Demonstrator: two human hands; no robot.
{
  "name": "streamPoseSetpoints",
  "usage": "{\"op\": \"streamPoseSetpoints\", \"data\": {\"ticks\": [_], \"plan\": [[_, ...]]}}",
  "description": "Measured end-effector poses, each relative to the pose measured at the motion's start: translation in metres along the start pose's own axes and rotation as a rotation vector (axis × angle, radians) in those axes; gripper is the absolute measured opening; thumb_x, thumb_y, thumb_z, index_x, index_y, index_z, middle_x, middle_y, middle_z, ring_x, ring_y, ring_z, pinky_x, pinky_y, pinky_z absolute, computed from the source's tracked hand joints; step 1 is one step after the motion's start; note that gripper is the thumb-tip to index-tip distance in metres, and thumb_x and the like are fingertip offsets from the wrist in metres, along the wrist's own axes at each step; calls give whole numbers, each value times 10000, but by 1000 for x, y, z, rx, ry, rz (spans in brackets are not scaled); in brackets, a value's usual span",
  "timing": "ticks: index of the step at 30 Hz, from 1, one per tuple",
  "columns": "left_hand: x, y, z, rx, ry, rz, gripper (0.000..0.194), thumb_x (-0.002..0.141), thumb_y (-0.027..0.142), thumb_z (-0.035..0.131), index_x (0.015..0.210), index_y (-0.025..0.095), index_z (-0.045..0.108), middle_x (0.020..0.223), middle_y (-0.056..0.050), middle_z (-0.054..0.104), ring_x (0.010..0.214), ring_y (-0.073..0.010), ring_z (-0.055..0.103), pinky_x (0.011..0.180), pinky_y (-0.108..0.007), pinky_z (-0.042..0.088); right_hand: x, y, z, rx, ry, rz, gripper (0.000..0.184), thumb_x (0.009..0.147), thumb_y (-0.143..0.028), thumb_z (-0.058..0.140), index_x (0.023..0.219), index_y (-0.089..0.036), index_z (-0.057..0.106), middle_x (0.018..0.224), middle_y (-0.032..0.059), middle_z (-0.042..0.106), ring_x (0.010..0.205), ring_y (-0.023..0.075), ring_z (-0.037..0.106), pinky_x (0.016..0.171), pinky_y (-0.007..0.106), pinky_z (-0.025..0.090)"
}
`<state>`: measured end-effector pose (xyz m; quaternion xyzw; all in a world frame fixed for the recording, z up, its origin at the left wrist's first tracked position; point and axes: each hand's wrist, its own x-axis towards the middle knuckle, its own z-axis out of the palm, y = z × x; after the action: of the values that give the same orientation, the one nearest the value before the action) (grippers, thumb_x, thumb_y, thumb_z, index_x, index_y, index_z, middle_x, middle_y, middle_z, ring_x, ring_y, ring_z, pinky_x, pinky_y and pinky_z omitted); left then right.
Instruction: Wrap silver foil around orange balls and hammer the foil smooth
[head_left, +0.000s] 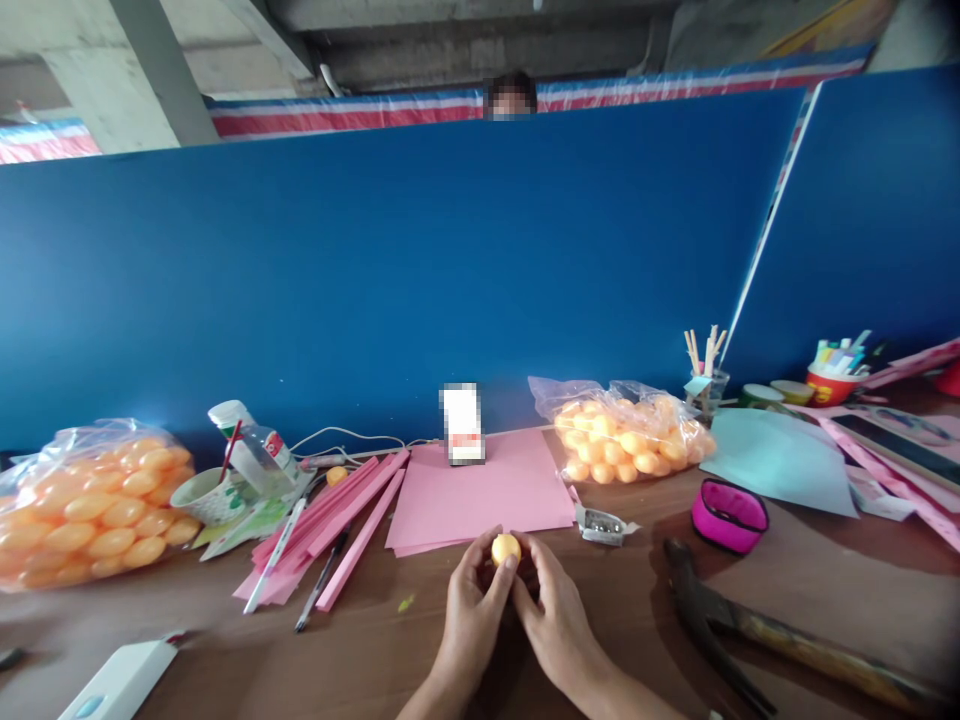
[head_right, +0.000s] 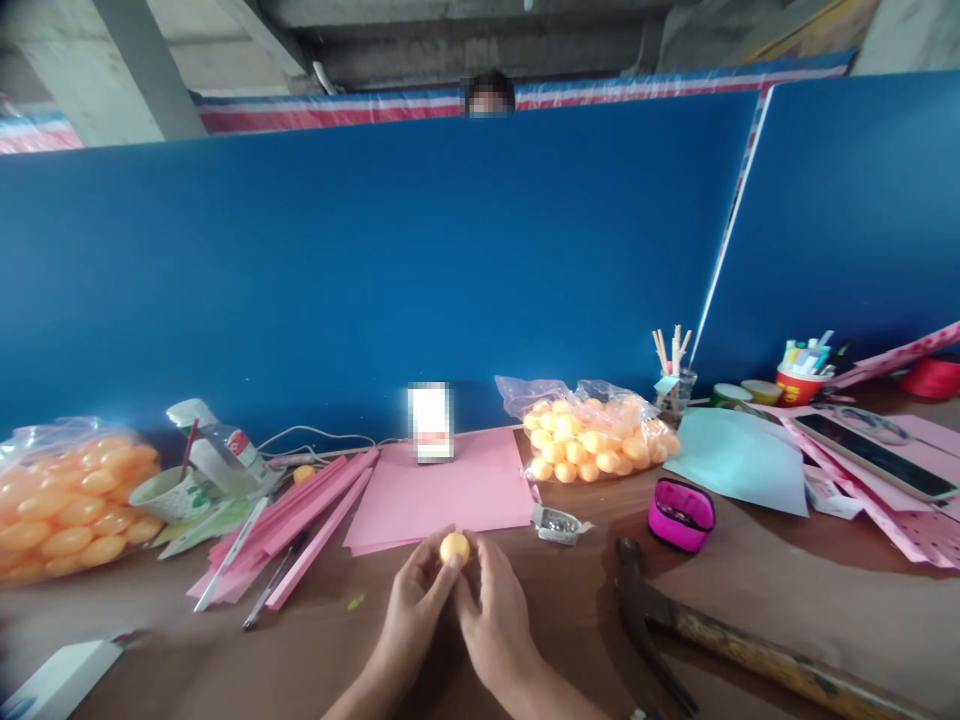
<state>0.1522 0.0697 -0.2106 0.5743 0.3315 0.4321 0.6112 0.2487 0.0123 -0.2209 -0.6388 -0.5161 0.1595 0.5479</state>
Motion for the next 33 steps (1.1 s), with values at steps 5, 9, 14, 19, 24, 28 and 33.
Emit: {"op": "streamPoseSetpoints", "data": {"ticks": [5, 9, 14, 19, 24, 28, 33], "plan": [[0, 1, 0, 6, 4, 6, 383, 728, 333, 630, 1074, 171, 602, 1016, -85, 673, 954, -223, 611, 868, -321, 462, 0, 1, 0, 2, -30, 11, 281, 849, -242, 463, 1127, -214, 483, 1092, 76, 609, 1007, 200, 584, 871, 329, 486], [-1, 1, 0, 16, -14, 13, 366, 744, 326, 614, 1073, 167, 595, 1018, -90, 666, 956, -225, 607, 879, -332, 453, -1, 2, 0, 1, -29, 16, 288, 847, -249, 465, 1133, -213, 477, 1094, 77, 607, 1004, 202, 585, 874, 334, 484], [0, 0, 0, 43, -14, 11, 356, 760, 317, 599, 1083, 169, 578, 1034, -88, 655, 988, -226, 591, 904, -342, 434, -1, 2, 0, 7, -47, 24, 294, 853, -249, 453, 1144, -213, 472, 1110, 77, 599, 1016, 198, 579, 889, 334, 476], [0, 0, 0, 29, -8, 9, 356, 754, 326, 603, 1069, 160, 586, 1029, -96, 658, 973, -231, 600, 897, -346, 440, -1, 3, 1, 8, -32, 5, 298, 848, -241, 461, 1143, -206, 474, 1098, 84, 604, 1005, 205, 585, 876, 340, 484], [-1, 2, 1, 18, -1, 0, 353, 746, 326, 611, 1057, 160, 594, 1009, -88, 667, 958, -224, 606, 869, -320, 456, 0, 2, 0, 4, -35, 5, 295, 849, -245, 462, 1141, -205, 481, 1098, 90, 608, 1003, 211, 588, 877, 349, 486], [-1, 3, 1, 9, 6, 0, 359, 736, 333, 621, 1051, 164, 601, 1014, -85, 670, 963, -220, 606, 871, -311, 453, 0, 3, 0, 0, -25, 0, 301, 846, -246, 463, 1145, -204, 481, 1101, 89, 607, 1010, 211, 584, 876, 350, 486], [0, 3, 2, -3, 26, -11, 381, 709, 348, 643, 1041, 163, 614, 1014, -87, 674, 965, -229, 608, 867, -315, 455, -1, 2, 0, 2, -14, -7, 298, 842, -243, 465, 1136, -201, 495, 1089, 92, 616, 999, 215, 592, 867, 351, 493]]}}
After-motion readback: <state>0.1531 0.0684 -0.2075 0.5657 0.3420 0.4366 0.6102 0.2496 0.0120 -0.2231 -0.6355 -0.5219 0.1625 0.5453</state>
